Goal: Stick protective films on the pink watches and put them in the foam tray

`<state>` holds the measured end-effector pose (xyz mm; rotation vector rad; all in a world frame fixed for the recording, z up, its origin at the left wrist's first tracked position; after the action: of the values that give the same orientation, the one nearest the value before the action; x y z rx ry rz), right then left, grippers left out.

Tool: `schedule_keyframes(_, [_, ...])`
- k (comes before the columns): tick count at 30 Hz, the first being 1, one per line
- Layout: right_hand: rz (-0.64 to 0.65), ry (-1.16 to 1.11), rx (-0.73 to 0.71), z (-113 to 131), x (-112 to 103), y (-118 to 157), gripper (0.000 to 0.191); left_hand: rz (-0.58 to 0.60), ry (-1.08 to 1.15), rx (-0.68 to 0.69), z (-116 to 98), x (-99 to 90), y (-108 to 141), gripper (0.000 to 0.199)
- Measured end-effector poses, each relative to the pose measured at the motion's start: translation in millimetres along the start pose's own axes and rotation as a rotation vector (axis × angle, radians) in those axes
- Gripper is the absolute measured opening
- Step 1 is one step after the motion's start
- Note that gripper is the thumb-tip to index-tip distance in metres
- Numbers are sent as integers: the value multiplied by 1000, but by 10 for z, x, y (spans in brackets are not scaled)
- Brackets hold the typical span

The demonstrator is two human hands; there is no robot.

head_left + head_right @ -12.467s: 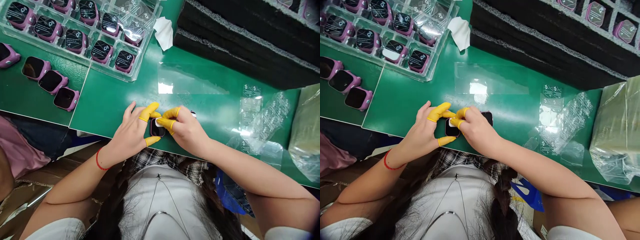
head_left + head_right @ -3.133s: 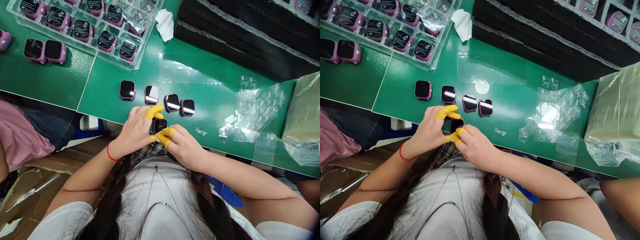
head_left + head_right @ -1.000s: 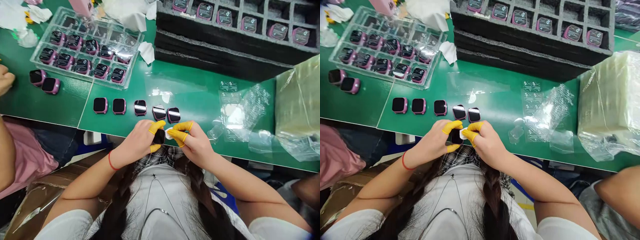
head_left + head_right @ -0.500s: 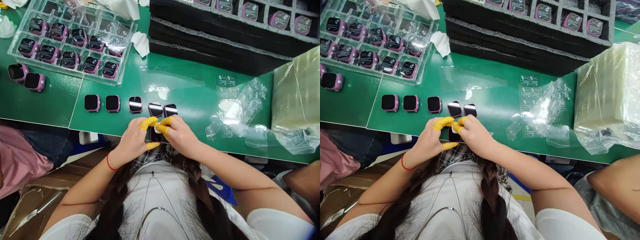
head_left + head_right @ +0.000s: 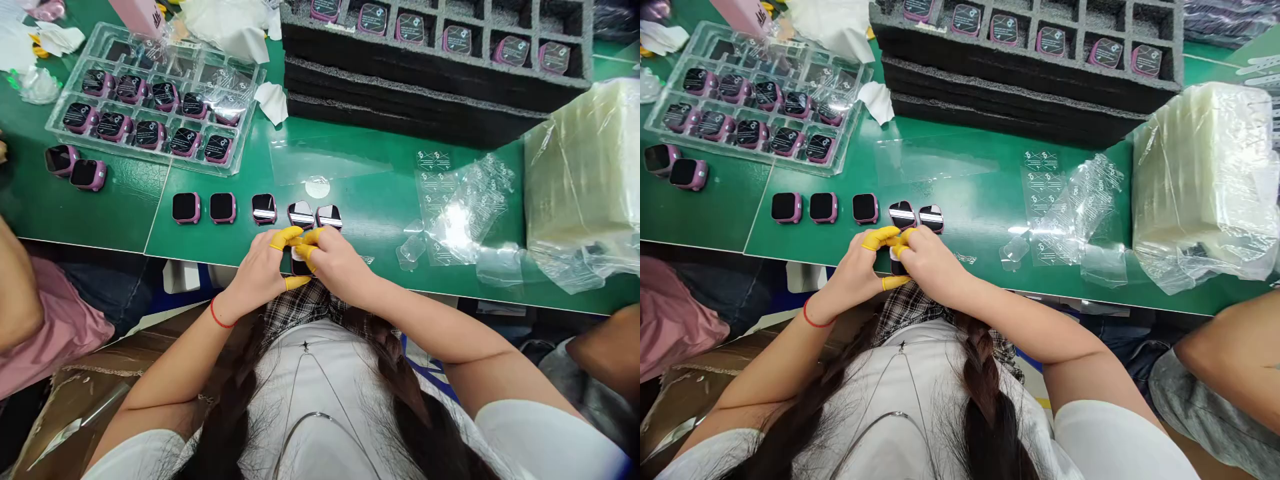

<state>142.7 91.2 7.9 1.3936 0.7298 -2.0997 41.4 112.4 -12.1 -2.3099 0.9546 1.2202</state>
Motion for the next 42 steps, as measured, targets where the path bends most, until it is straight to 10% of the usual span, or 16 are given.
schedule_keyframes(6, [37, -70, -140, 240, 56, 135, 23, 24, 18, 41, 5, 29, 22, 67])
schedule_keyframes(11, [-95, -89, 8, 86, -378, 729, 17, 8, 17, 64, -157, -80, -30, 71])
schedule_keyframes(16, [-257, -47, 398, -378, -741, 1277, 21, -22, -92, 91, -486, -183, -684, 61])
schedule_keyframes(23, [-237, -40, 580, -873, -550, 1379, 16, 94, -301, 120, -627, 96, -1367, 45])
schedule_keyframes(27, [-282, -93, 656, -871, -573, 1496, 23, 108, 28, 170, -876, 202, -1166, 61])
schedule_keyframes(32, [-270, -164, 585, -892, -703, 1764, 36, 244, 567, 145, -1149, 563, -1087, 35])
schedule_keyframes(38, [-58, 26, 624, -1090, -698, 2199, 57, -11, 342, -11, -929, 162, -1523, 32])
schedule_keyframes(42, [-64, 84, 602, -841, -582, 2385, 23, -63, 159, -5, -1028, -8, -1675, 43])
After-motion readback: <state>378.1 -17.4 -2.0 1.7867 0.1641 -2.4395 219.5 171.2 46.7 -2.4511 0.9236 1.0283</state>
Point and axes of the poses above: each hand's wrist, its own y-axis away from the middle knuckle, its own x-axis out of the palm, z = x × y, the point moved 8 cm from there along -y, towards the middle knuckle, and after that the axes turned 15 degrees about z, right-handed, at the moved point
